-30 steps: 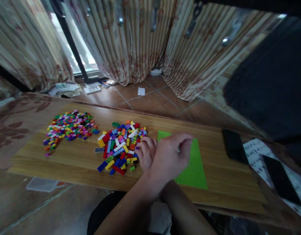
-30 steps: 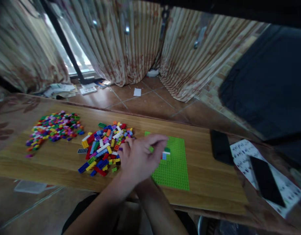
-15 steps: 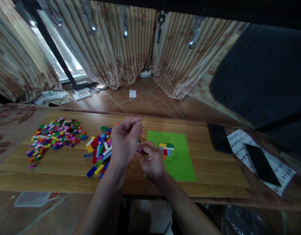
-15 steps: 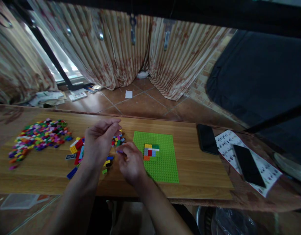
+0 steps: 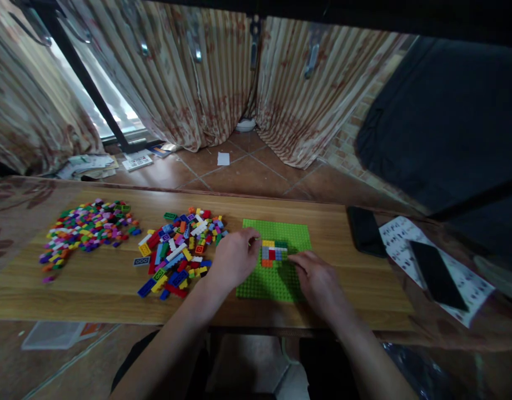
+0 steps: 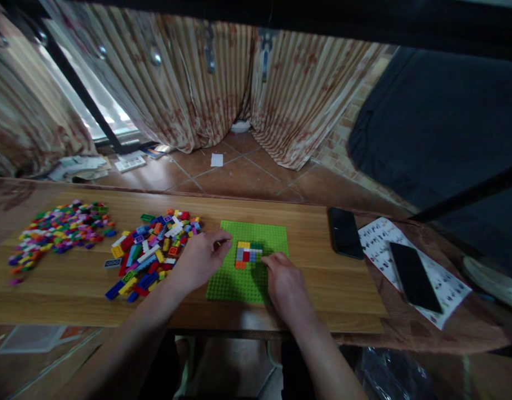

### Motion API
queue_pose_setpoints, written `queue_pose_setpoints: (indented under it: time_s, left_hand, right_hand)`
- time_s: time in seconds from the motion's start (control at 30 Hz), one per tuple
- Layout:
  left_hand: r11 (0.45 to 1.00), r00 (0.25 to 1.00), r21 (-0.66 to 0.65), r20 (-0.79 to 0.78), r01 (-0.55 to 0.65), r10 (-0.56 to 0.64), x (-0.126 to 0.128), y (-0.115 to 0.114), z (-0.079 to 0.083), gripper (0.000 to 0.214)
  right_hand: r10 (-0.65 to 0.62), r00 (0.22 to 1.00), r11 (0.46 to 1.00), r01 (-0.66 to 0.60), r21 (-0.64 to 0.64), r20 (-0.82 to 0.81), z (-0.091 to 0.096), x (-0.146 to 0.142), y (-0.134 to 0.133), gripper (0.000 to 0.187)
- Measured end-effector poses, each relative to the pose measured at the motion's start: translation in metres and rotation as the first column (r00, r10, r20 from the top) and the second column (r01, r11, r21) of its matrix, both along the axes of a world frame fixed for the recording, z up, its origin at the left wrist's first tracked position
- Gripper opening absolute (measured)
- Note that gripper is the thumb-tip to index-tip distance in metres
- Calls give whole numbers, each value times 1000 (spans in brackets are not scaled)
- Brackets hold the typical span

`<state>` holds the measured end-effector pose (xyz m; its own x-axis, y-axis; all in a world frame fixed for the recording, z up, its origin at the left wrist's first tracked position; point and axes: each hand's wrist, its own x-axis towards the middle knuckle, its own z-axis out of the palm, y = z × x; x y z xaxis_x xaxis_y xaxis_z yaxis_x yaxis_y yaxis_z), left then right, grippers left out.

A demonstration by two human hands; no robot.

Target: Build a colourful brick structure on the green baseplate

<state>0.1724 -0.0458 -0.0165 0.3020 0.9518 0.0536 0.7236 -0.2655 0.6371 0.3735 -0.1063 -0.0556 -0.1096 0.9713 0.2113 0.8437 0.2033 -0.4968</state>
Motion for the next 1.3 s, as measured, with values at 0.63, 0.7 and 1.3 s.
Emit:
queue_pose_setpoints:
  time_s: [0.63, 0.7, 1.3]
  left_hand:
    - [996, 964, -67, -256, 51, -67, 15, -6, -13, 22]
    - [996, 968, -68, -244, 51, -66, 17, -8, -13, 23]
    - [990, 984, 109, -140, -92, 107, 47, -16, -30, 59]
  right_hand:
    - [-124, 973, 983, 94, -158, -193, -8, -7, 1, 37]
    - [-116, 976, 986, 90, -143, -182, -10, -7, 1, 37]
    - [-281, 937, 960, 274, -66, -205, 5, 23, 13, 33]
